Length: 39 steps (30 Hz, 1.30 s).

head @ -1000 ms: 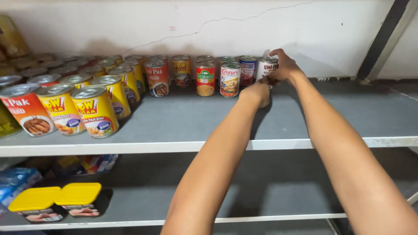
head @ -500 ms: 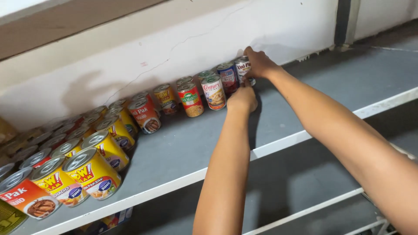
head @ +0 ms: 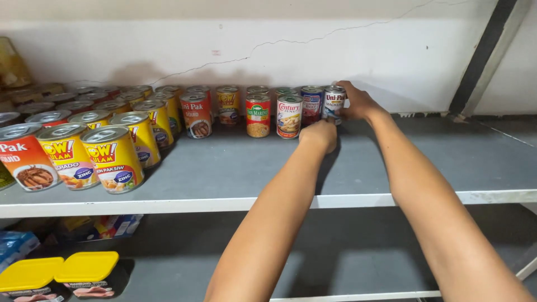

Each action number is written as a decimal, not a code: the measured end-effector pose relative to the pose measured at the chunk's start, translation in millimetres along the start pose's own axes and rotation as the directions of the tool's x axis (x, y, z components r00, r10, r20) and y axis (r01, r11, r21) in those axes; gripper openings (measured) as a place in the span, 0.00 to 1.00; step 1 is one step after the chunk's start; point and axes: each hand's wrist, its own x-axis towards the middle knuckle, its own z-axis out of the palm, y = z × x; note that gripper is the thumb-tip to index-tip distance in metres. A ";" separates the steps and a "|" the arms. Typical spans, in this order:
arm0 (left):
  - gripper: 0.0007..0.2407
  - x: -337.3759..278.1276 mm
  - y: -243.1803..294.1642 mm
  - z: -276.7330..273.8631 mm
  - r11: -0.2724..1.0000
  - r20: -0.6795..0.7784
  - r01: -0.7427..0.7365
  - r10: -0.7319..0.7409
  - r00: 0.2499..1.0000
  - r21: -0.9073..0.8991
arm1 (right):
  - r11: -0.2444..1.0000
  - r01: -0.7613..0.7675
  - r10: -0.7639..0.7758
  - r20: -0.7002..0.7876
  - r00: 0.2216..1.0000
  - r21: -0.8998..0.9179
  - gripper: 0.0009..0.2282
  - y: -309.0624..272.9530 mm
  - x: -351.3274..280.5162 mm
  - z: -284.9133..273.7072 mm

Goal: Stocking and arranging various canned goods on grocery store shelves.

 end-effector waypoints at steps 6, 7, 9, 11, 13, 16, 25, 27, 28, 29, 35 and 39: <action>0.16 -11.4 -3.8 -17.3 0.998 -0.035 -0.009 0.012 0.999 0.067 | 0.965 -0.209 0.225 0.086 0.971 -0.156 0.62 -34.2 -11.2 -4.6; 0.16 6.1 -8.6 -13.8 0.998 -0.030 -0.004 0.006 1.000 0.068 | 0.966 -0.209 0.225 0.092 0.970 -0.152 0.62 -35.7 -13.4 -16.4; 0.12 25.4 -31.0 6.4 0.977 -0.321 -0.148 0.190 0.928 0.151 | 0.889 -0.368 0.397 0.057 0.916 -0.274 0.57 -44.0 -27.1 -18.1; 0.12 9.7 -27.1 -3.1 0.968 -0.332 -0.169 0.224 0.916 0.185 | 0.895 -0.348 0.367 0.017 0.930 -0.280 0.51 -72.8 -58.8 -34.8; 0.12 1.3 -15.0 -12.5 0.945 -0.348 -0.219 0.295 0.890 0.242 | 0.896 -0.347 0.344 -0.062 0.937 -0.278 0.45 -110.8 -97.4 -64.5; 0.15 -21.3 2.2 -24.6 0.891 -0.468 -0.318 0.442 0.765 0.323 | 0.942 -0.270 0.212 -0.271 0.939 -0.198 0.30 -181.9 -169.7 -94.6; 0.17 -144.4 62.5 -50.7 0.838 -0.571 -0.520 0.511 0.642 0.165 | 0.987 -0.048 -0.073 -0.703 0.708 -0.151 0.12 -237.4 -299.5 -87.3; 0.15 -169.2 68.4 -33.0 0.843 -0.666 -0.508 0.482 0.569 0.177 | 0.986 -0.030 -0.104 -0.746 0.658 -0.163 0.09 -232.8 -303.5 -81.8; 0.15 -175.7 69.4 -37.4 0.838 -0.667 -0.520 0.484 0.566 0.166 | 0.984 -0.043 -0.103 -0.745 0.659 -0.174 0.09 -232.5 -302.9 -82.1; 0.15 -181.6 70.4 -41.1 0.857 -0.668 -0.480 0.468 0.578 0.184 | 0.985 0.019 -0.145 -0.758 0.636 -0.171 0.09 -231.3 -302.4 -82.1; 0.13 -212.2 95.3 -22.5 0.864 -0.690 -0.463 0.458 0.561 0.197 | 0.962 0.269 -0.224 -0.689 0.689 -0.044 0.14 -242.5 -339.7 -107.4; 0.10 -242.2 126.9 -9.2 0.744 -0.658 -0.662 0.543 0.521 0.090 | 0.984 0.179 -0.151 -0.598 0.787 -0.014 0.16 -232.1 -394.8 -119.1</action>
